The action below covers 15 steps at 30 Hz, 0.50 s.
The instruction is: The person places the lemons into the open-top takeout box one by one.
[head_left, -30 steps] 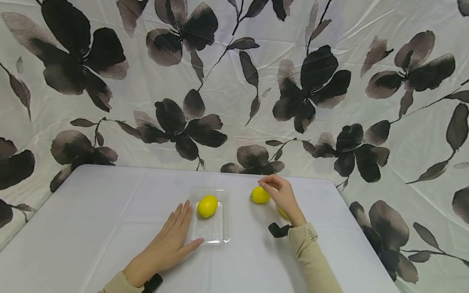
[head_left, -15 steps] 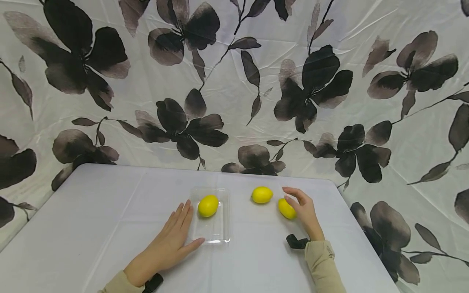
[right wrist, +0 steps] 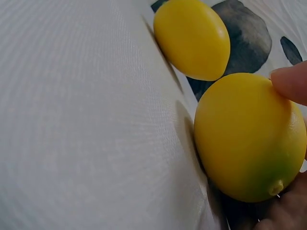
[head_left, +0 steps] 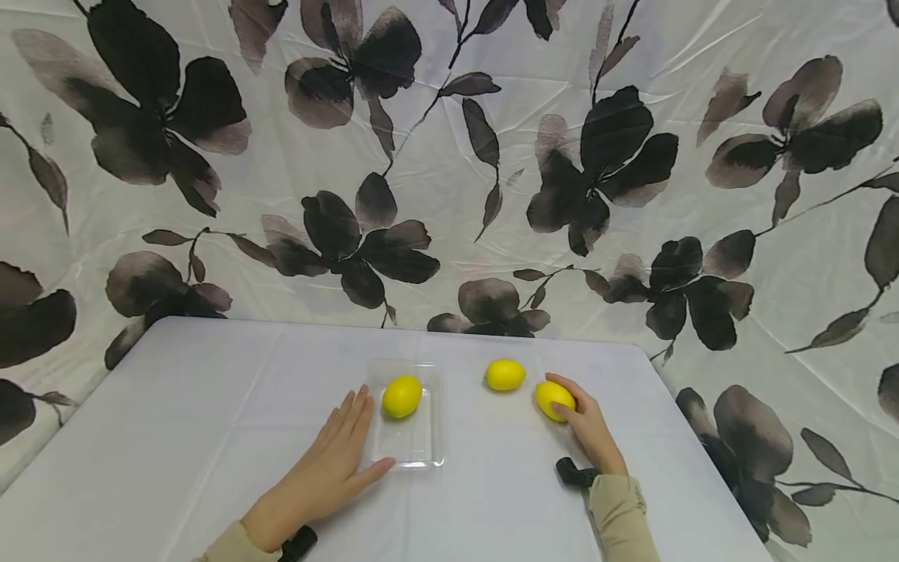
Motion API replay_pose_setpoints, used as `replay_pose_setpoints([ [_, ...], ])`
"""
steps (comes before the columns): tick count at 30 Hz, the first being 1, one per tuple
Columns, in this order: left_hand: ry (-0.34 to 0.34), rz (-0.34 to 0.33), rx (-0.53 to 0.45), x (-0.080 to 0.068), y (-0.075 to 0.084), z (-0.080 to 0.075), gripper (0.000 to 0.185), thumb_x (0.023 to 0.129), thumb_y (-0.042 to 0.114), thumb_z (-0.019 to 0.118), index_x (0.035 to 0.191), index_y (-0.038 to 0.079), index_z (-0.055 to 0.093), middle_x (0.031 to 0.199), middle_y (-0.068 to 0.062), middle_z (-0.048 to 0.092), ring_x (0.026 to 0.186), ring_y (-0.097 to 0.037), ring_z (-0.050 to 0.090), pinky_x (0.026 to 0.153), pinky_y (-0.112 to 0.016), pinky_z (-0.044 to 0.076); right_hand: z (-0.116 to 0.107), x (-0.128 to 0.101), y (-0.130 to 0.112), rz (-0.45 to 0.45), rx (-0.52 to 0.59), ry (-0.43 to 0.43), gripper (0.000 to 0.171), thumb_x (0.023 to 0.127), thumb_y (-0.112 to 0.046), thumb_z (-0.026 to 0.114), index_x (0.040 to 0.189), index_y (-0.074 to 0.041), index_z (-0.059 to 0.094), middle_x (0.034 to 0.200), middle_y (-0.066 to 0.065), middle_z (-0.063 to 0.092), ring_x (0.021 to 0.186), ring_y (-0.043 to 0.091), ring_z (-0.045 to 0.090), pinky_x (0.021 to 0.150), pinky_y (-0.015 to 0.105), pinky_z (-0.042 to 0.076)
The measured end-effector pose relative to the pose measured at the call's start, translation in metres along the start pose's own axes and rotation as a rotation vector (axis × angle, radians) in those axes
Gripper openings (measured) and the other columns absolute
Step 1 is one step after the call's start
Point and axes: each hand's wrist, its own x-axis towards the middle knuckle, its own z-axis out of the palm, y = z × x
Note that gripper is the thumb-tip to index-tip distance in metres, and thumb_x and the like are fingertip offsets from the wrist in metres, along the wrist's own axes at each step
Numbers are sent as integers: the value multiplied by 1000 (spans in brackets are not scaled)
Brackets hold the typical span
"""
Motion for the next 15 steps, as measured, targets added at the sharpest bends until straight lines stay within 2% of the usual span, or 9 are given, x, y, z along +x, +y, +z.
replay_pose_setpoints([
  [3,-1,2,3,0,0,1,96,96,62,49,154,-8,19,164,-21,8,150,-40,8,117,-60,17,-1,-2,0,-21,-4,-14,52,95,1,53,146,-6,48,152,14,43,146,32,28,120,52,14],
  [8,3,9,13,1,0,2,96,96,63,48,154,-8,19,164,-21,7,150,-41,8,117,-61,17,-1,-3,-1,-16,50,-55,62,90,7,48,150,-5,42,157,13,37,148,31,22,121,51,10],
  [12,-7,3,10,1,0,2,96,96,64,47,154,-7,18,164,-20,6,150,-40,7,117,-60,16,-1,-4,-2,-7,49,-88,62,92,3,51,152,-6,38,156,14,37,148,32,22,121,51,10],
  [15,-7,-1,10,1,0,2,96,96,64,47,155,-7,18,164,-20,6,150,-40,7,117,-60,16,-2,-5,-1,-5,15,-87,60,95,-3,58,152,-8,40,154,14,40,147,31,26,121,42,17],
])
